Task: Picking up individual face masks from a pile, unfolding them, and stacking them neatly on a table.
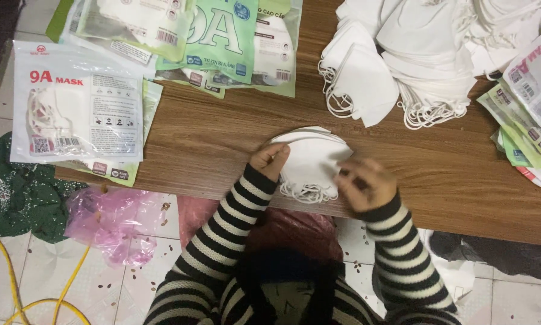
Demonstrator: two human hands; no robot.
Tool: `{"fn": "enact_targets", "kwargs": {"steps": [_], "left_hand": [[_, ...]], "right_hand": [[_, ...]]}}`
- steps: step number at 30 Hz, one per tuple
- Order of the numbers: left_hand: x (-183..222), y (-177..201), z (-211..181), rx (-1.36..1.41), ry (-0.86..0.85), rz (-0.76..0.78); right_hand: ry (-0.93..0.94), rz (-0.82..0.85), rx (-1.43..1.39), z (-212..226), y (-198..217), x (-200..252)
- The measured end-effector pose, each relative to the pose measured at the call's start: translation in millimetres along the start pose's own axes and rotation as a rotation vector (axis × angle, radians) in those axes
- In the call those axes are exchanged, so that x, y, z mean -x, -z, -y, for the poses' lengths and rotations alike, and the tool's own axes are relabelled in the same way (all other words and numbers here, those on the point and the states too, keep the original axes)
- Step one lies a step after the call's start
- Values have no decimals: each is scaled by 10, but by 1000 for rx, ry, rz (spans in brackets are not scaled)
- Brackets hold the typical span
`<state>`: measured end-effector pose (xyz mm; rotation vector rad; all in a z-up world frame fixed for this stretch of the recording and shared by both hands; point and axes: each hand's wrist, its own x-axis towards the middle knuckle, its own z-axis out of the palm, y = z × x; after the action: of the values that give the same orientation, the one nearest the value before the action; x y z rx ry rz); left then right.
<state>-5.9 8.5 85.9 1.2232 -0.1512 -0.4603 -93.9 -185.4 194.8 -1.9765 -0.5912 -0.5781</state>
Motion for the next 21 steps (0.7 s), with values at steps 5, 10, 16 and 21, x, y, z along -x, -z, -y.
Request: {"fn": "enact_targets", "kwargs": {"steps": [5,10,16,21], "left_hand": [[10,87,108,1,2,-10],[-111,222,493,62,30,-35],[-105,247,414,-6,44,-41],[-71,219,479,-32,-20,0]], "right_hand": [[-59,-269,440,-871,211,347],[-444,-306,647,-1238,451,56],[-929,1,930,-1420,523,-197],[-1050,44,953,-1256,498,-338]]}}
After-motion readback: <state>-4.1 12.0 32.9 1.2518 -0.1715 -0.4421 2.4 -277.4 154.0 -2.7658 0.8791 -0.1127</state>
